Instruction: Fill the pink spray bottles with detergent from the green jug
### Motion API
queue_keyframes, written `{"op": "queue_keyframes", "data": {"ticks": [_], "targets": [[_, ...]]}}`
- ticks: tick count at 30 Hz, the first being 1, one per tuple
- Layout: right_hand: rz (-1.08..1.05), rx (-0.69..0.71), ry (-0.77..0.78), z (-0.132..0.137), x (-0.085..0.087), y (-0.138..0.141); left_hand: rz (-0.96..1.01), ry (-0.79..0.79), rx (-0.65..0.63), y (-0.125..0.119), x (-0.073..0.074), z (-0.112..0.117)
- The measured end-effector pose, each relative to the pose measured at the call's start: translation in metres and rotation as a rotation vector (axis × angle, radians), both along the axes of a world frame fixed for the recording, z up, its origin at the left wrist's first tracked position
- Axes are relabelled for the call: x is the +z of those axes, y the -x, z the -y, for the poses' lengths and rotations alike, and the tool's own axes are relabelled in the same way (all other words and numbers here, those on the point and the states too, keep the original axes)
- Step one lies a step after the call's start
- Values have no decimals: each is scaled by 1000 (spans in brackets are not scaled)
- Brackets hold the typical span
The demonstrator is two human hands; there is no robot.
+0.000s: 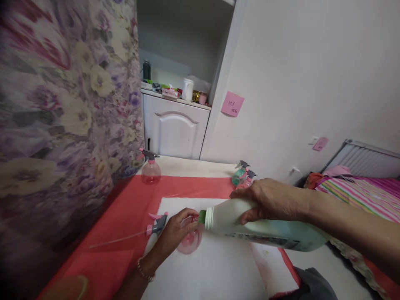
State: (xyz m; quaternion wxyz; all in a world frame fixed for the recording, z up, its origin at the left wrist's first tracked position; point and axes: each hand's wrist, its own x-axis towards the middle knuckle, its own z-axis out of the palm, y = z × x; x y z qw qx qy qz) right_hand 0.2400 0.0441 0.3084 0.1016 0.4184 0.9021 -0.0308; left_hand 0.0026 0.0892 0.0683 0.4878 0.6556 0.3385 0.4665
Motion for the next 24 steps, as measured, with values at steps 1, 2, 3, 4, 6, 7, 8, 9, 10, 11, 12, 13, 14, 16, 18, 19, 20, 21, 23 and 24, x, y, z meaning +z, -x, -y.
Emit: {"op": "queue_keyframes", "data": {"ticks": [1, 2, 3, 4, 6, 7, 8, 9, 10, 11, 12, 13, 14, 16, 18, 19, 20, 21, 23, 24], "targets": [[4, -6, 1, 0, 0, 0, -9, -7, 4, 0, 0, 0], [9, -13, -2, 0, 0, 0, -13, -13, 5, 0, 1, 0], [13, -15, -3, -1, 0, 0, -13, -16, 5, 0, 1, 1], [16, -14, -6, -1, 0, -1, -11, -15, 2, 0, 2, 1], [13, -4, -9, -1, -1, -2, -3, -2, -2, 0, 3, 2], [6, 0, -10, -1, -1, -2, -2, 3, -4, 0, 4, 3], [-2, 3, -6, -1, -1, -2, -3, 3, -3, 0, 5, 3], [-10, 4, 2, -1, 0, -1, -4, 2, -1, 0, 6, 3], [-19, 5, 13, -1, 0, -1, -4, -1, 1, 0, 7, 3], [-27, 5, 26, -1, 1, -1, -5, -2, 4, 0, 7, 3], [-33, 4, 37, 0, 1, 0, -8, 0, 4, 0, 7, 3], [-37, 5, 43, 0, 1, 0, -10, 5, 4, 0, 7, 3], [-38, 7, 44, 0, 1, 0, -11, 12, 3, 0, 8, 2], [-35, 9, 33, 0, 1, 0, -6, 22, -2, 0, 8, 2], [-23, 6, 23, 0, 2, 0, 7, 27, -6, 0, 8, 3], [-16, 1, 17, 0, 2, 0, 16, 29, -9, -1, 8, 3], [-11, -4, 16, 0, 2, 0, 22, 30, -11, -1, 8, 3], [-6, -8, 18, 0, 2, 0, 25, 30, -10, -1, 8, 3], [3, -12, 15, -1, 1, 0, 24, 29, -4, -1, 7, 3], [6, -10, 5, -1, 0, 0, 23, 29, -3, -2, 7, 3]]}}
